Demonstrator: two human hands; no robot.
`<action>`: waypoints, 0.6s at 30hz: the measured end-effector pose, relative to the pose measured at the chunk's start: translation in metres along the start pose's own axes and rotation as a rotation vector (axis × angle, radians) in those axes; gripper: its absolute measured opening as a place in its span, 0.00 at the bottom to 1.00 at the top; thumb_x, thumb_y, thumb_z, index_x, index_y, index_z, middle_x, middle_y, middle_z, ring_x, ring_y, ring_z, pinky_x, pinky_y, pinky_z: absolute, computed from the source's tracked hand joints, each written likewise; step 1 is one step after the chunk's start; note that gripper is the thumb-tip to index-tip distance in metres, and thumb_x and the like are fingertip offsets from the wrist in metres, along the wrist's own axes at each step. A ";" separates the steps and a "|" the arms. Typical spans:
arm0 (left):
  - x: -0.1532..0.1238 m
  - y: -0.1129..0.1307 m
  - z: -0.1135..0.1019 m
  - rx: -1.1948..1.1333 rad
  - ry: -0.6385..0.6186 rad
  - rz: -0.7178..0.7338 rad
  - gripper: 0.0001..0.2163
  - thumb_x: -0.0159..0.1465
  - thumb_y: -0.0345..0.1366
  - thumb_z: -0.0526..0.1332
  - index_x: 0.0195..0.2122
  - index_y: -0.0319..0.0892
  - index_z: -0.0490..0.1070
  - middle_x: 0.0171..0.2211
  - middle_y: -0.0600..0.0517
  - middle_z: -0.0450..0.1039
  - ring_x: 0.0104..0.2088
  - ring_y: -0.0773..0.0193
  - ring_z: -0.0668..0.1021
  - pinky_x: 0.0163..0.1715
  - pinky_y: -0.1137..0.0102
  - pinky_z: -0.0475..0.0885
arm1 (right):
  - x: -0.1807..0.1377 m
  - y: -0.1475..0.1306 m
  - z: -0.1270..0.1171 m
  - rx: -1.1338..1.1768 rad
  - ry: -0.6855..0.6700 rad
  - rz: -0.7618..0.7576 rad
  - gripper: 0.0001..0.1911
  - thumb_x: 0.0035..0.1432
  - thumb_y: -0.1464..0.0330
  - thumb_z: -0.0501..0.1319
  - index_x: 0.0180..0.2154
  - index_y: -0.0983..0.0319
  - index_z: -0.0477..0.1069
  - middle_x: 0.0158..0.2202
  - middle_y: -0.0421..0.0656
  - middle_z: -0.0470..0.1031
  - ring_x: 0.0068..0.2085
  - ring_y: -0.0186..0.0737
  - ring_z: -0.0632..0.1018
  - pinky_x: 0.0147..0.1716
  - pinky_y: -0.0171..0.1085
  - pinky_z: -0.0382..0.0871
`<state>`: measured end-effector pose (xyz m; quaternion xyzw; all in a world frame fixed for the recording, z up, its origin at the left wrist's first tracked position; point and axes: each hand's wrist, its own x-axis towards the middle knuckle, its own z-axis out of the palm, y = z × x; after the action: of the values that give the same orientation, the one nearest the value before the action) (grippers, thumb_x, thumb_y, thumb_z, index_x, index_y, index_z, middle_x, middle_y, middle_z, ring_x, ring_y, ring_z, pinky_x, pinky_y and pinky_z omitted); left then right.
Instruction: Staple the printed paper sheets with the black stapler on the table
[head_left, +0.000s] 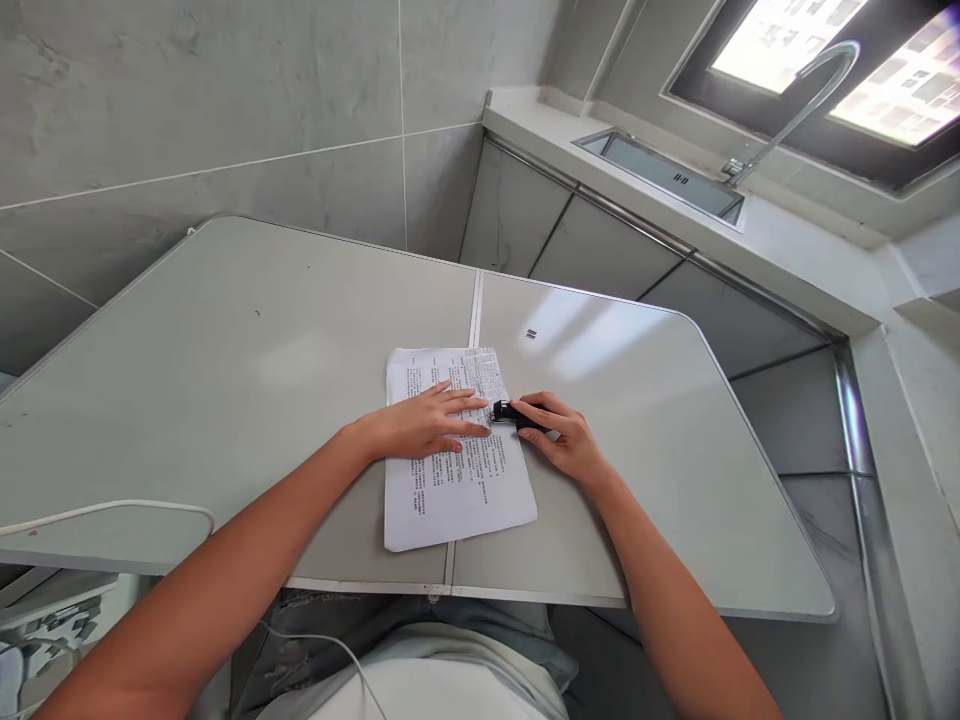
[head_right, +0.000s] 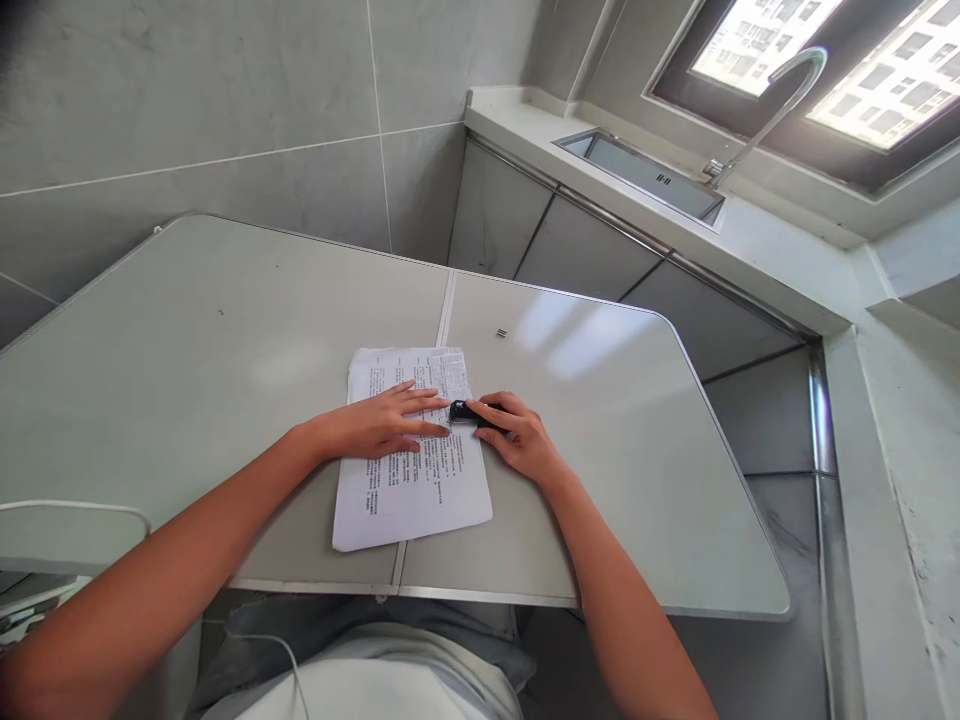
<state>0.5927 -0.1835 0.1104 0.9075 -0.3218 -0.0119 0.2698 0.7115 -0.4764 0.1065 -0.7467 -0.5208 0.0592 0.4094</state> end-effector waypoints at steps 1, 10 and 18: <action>0.000 0.000 0.000 0.003 -0.014 0.003 0.21 0.73 0.37 0.59 0.66 0.58 0.68 0.73 0.50 0.54 0.73 0.48 0.57 0.71 0.46 0.51 | 0.000 0.000 0.001 -0.005 0.003 -0.007 0.23 0.70 0.67 0.59 0.64 0.46 0.70 0.53 0.46 0.75 0.51 0.45 0.77 0.51 0.48 0.75; -0.002 0.000 0.000 -0.004 -0.044 0.029 0.24 0.73 0.32 0.56 0.68 0.60 0.64 0.74 0.53 0.50 0.73 0.49 0.56 0.72 0.44 0.45 | 0.001 -0.001 0.005 -0.092 -0.001 -0.042 0.24 0.72 0.71 0.55 0.63 0.44 0.70 0.53 0.45 0.76 0.49 0.45 0.76 0.51 0.49 0.73; -0.001 -0.001 0.001 0.013 -0.070 0.030 0.23 0.74 0.34 0.55 0.69 0.60 0.63 0.75 0.53 0.48 0.74 0.50 0.53 0.72 0.44 0.43 | 0.002 -0.002 0.006 -0.148 -0.017 -0.047 0.25 0.71 0.72 0.54 0.64 0.44 0.69 0.53 0.45 0.75 0.48 0.45 0.75 0.50 0.50 0.73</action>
<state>0.5923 -0.1826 0.1086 0.9033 -0.3446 -0.0373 0.2529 0.7079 -0.4710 0.1050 -0.7621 -0.5445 0.0173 0.3499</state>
